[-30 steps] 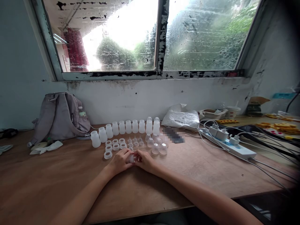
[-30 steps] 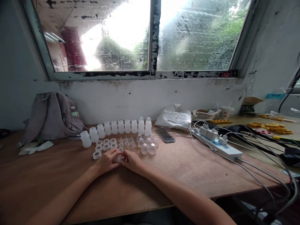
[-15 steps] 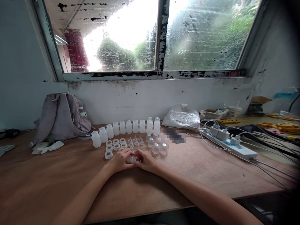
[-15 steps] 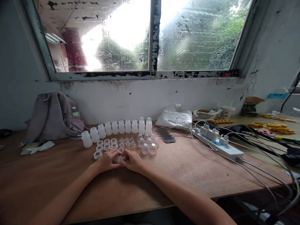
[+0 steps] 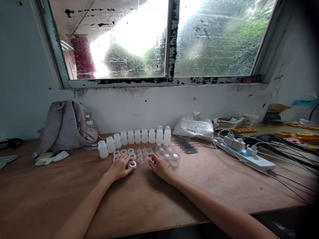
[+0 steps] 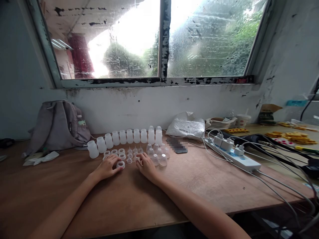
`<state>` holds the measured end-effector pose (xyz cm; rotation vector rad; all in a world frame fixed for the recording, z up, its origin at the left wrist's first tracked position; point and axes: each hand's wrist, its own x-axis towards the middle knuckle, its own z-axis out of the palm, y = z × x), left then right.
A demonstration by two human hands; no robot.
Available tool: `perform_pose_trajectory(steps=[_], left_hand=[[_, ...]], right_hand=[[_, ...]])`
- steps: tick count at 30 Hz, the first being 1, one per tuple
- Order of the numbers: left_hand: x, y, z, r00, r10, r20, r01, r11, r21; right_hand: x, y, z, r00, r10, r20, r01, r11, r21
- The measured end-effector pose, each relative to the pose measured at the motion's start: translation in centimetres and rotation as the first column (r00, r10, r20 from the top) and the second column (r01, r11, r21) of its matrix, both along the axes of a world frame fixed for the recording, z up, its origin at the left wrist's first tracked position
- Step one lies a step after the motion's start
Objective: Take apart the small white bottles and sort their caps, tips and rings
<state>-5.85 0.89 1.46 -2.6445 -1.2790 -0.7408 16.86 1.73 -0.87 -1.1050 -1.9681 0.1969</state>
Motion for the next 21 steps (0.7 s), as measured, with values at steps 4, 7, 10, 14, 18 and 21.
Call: perform_pose_trajectory(steps=[4, 7, 10, 14, 18, 21], left_hand=[[-0.3, 0.3, -0.1, 0.995, 0.096, -0.025, -0.095, 0.994, 0.050], [-0.4, 0.2, -0.2, 0.990, 0.140, -0.031, -0.137, 0.987, 0.078], [-0.8, 0.3, -0.4, 0.983, 0.185, -0.022, -0.182, 0.979, 0.090], [-1.4, 0.7, -0.7, 0.976, 0.216, -0.021, -0.213, 0.972, 0.097], [-1.6, 0.8, -0.6, 0.982, 0.187, -0.018, -0.185, 0.979, 0.089], [-1.3, 0.7, -0.5, 0.988, 0.154, 0.002, -0.153, 0.983, 0.101]], right_hand=[[-0.1, 1.3, -0.4, 0.985, -0.018, 0.174, -0.002, 0.994, 0.112], [-0.4, 2.2, -0.6, 0.954, -0.025, 0.298, -0.024, 0.987, 0.161], [-0.7, 2.9, -1.0, 0.930, -0.049, 0.363, -0.017, 0.984, 0.177], [-0.6, 3.3, -1.4, 0.946, -0.060, 0.320, 0.013, 0.989, 0.149], [-0.5, 3.3, -1.4, 0.954, -0.055, 0.296, 0.029, 0.995, 0.093], [-0.5, 3.2, -1.1, 0.953, -0.054, 0.297, 0.043, 0.998, 0.043]])
